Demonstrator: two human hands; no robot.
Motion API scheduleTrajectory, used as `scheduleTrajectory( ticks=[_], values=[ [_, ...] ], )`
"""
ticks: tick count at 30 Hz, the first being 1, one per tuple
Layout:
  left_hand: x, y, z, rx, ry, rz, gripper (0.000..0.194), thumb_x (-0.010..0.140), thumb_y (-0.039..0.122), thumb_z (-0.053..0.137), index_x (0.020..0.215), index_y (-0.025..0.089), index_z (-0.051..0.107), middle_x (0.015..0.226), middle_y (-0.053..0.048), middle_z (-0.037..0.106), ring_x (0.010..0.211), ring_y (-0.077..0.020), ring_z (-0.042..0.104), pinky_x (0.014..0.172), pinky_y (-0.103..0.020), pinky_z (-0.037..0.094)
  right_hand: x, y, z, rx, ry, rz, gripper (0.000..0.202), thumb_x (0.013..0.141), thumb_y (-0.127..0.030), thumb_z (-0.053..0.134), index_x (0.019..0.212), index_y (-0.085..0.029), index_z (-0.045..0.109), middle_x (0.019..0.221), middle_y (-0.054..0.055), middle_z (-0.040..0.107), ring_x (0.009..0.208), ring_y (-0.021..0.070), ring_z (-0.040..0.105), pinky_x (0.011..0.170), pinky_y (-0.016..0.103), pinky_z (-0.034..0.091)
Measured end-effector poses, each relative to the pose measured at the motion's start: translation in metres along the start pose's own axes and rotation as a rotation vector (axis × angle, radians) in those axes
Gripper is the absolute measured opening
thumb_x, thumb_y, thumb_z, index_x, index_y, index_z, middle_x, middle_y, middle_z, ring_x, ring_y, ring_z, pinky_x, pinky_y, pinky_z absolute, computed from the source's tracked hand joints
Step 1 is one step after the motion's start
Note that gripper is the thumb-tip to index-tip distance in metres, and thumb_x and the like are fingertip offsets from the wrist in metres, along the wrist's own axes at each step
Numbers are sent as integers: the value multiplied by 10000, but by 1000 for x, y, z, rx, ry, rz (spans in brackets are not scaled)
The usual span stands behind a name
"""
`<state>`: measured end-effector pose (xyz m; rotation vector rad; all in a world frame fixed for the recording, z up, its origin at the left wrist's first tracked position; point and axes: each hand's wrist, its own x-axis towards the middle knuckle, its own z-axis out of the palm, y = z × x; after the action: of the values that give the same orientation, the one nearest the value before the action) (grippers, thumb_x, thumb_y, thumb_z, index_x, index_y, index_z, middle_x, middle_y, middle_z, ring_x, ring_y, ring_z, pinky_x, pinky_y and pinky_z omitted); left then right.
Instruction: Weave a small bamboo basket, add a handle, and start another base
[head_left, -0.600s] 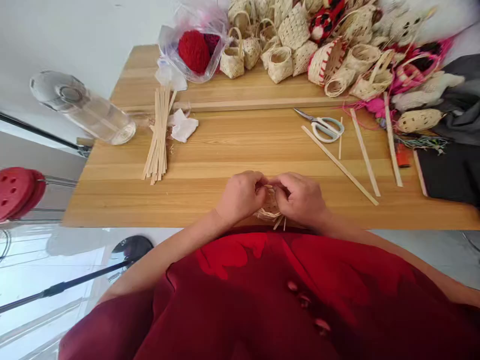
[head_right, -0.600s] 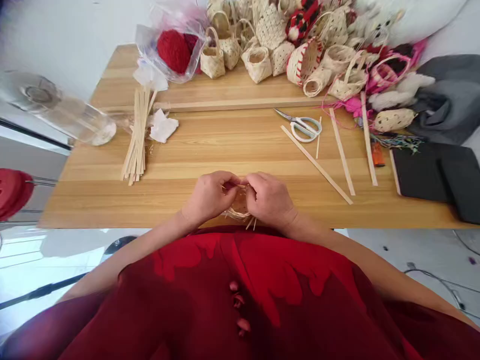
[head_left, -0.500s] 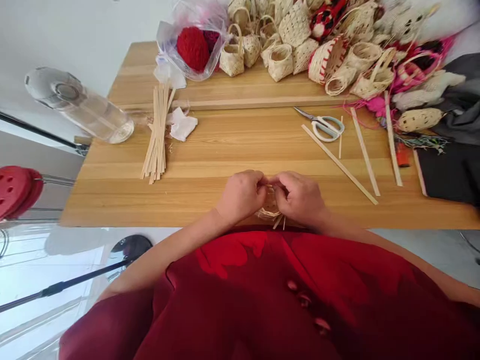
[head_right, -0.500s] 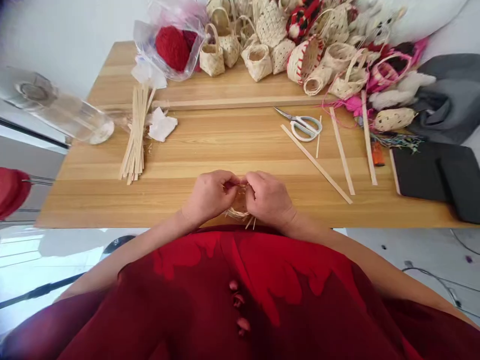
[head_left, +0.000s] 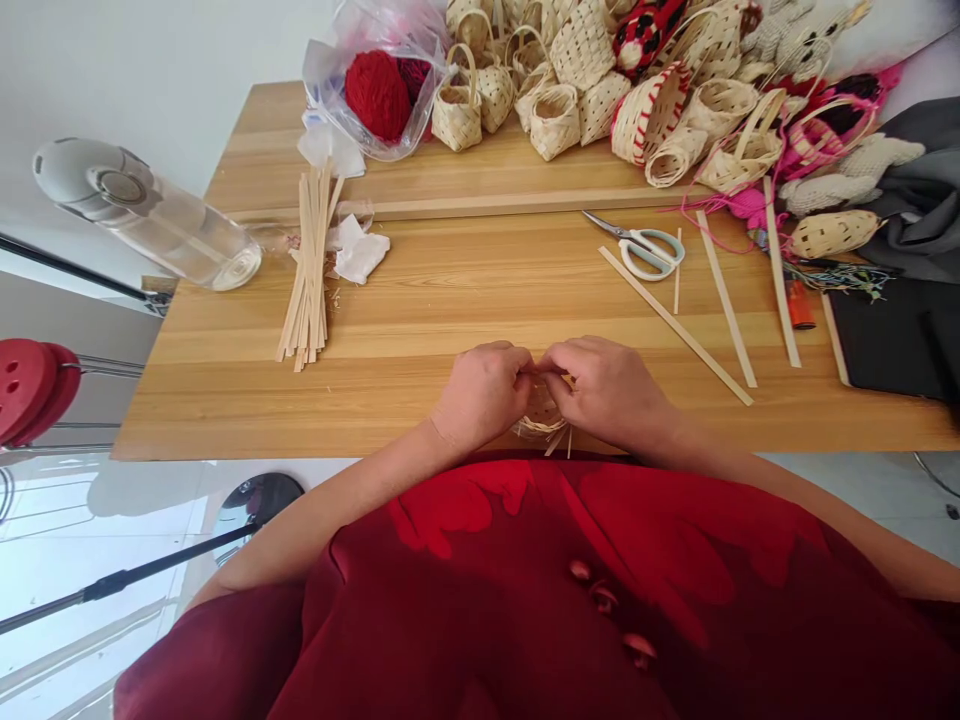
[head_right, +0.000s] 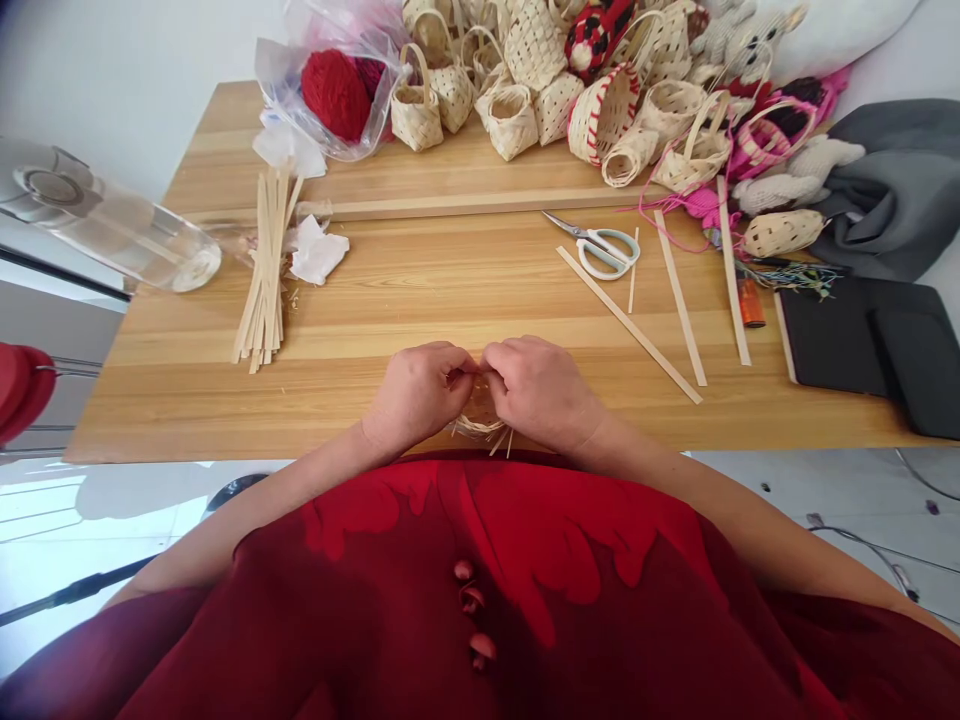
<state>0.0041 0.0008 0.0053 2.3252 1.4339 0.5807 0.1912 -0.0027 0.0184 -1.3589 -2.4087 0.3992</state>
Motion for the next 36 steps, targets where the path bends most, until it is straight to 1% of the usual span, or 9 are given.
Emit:
scheduleTrajectory(
  ticks=[3,8,10,13,17,21,27,32,36],
  values=[
    [-1,2,-1,-45,-15,-16,175,842,100,577,865,162,738,831,-65,773,751,-188,711,696,-286,519,0,-2,-2,5,19,19,194,878,-137,532,866,-173,722,785,75,732,742,214,656,673,321,405],
    [-4,7,-2,-197,-13,-90,286,837,84,597,1100,165,675,821,-9,766,695,-143,696,680,-247,520,-5,-1,1,213,131,207,195,825,-149,588,923,-179,754,671,14,705,589,155,597,628,287,422],
    [-4,9,-1,-197,-18,-78,243,842,82,595,1046,173,689,820,-8,763,703,-145,695,679,-248,517,-7,1,3,322,123,286,164,799,-162,620,888,-180,756,632,-1,693,558,143,584,607,278,429],
    [-5,8,0,-155,-47,-10,184,874,98,585,909,187,742,867,-39,775,765,-171,712,724,-279,535,-8,5,5,494,91,403,130,777,-211,664,857,-172,759,695,23,738,591,150,617,587,274,441],
    [-4,9,-1,-143,-85,31,228,856,76,598,942,192,775,943,-52,784,860,-201,733,802,-314,563,-10,9,8,614,74,496,150,750,-264,705,849,-163,759,687,34,731,600,157,607,571,276,444],
    [0,12,-2,-110,-121,28,218,824,57,605,893,185,768,919,-50,774,846,-204,727,797,-317,570,-14,7,6,603,75,461,122,756,-225,670,835,-174,748,696,25,733,600,151,616,573,269,439],
    [3,16,1,-79,-131,30,232,818,64,595,886,187,779,904,-52,773,831,-204,721,790,-319,570,-20,3,-7,238,59,214,142,773,-143,581,801,-187,713,733,37,727,652,163,614,631,287,408],
    [2,18,0,-71,-135,47,245,804,61,588,868,197,781,868,-48,761,807,-197,712,743,-299,549,-20,4,-12,170,5,216,129,783,-145,574,812,-191,691,748,42,722,669,176,608,636,294,387],
    [0,17,2,-81,-91,58,228,809,65,586,862,198,764,839,-40,755,763,-177,697,704,-277,523,-18,4,-13,195,-39,260,144,772,-148,578,846,-198,691,733,29,716,659,177,607,630,288,385]
  ],
)
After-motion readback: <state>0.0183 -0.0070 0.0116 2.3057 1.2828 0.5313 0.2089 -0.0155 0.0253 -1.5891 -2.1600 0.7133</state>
